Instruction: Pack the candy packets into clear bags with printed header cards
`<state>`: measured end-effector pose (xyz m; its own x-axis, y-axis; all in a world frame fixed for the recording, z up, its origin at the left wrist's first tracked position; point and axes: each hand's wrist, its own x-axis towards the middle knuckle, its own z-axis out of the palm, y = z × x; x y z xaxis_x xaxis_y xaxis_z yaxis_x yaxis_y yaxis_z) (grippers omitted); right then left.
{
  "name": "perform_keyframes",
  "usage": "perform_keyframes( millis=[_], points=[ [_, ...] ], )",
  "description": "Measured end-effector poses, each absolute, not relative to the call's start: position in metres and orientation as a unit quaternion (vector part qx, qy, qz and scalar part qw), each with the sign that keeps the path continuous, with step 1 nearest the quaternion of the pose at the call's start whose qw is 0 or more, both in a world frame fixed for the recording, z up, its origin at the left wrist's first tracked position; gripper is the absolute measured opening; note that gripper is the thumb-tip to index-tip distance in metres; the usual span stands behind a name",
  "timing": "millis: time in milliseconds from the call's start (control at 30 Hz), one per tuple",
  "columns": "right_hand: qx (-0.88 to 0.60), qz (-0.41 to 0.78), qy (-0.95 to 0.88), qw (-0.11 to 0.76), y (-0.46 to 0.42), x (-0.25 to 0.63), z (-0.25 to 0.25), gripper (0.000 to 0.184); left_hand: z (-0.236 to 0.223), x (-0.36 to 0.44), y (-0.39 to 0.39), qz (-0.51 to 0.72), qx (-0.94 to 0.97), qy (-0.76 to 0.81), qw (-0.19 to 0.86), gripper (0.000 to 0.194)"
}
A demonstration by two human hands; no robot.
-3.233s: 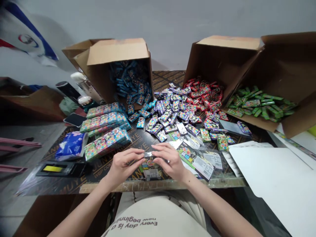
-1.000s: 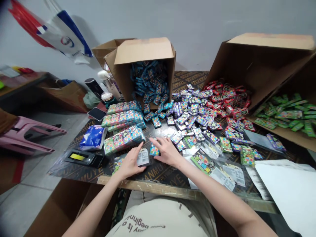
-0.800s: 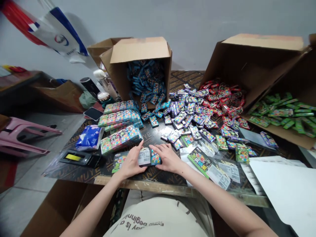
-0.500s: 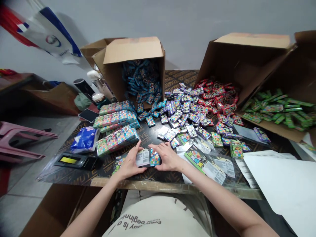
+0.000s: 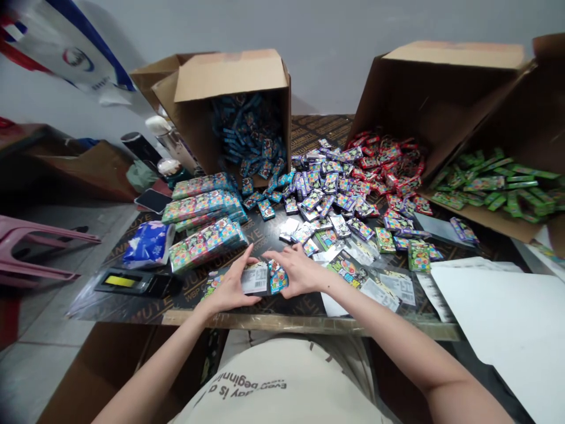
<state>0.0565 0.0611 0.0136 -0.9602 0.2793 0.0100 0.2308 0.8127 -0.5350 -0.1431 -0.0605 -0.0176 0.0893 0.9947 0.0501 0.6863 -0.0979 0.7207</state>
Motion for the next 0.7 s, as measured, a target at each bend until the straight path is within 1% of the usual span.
perform_keyframes(
  millis=[100, 200, 333, 433, 567, 633, 700],
  points=[
    [-0.144, 0.265, -0.952, 0.048, 0.056, 0.056, 0.012, 0.085, -0.02, -0.141, -0.06, 0.272, 0.704, 0.606, 0.25, 0.113],
    [-0.146, 0.321, -0.933, 0.074, 0.056, 0.059, 0.007, 0.087, -0.021, -0.141, -0.063, 0.275, 0.697, 0.604, 0.273, 0.112],
    [-0.142, 0.39, -0.906, 0.083, 0.06, 0.065, 0.003, 0.091, -0.021, -0.144, -0.067, 0.289, 0.682, 0.595, 0.313, 0.113],
    [-0.15, 0.371, -0.912, 0.088, 0.055, 0.065, 0.007, 0.091, -0.02, -0.143, -0.068, 0.292, 0.683, 0.592, 0.311, 0.114],
    [-0.14, 0.33, -0.928, 0.1, 0.045, 0.064, 0.009, 0.089, -0.019, -0.14, -0.067, 0.289, 0.687, 0.61, 0.269, 0.112],
    [-0.135, 0.346, -0.921, 0.117, 0.043, 0.065, 0.007, 0.088, -0.018, -0.139, -0.067, 0.291, 0.685, 0.614, 0.262, 0.111],
    [-0.147, 0.38, -0.903, 0.132, 0.044, 0.068, 0.006, 0.09, -0.018, -0.139, -0.067, 0.294, 0.682, 0.609, 0.277, 0.112]
  ],
)
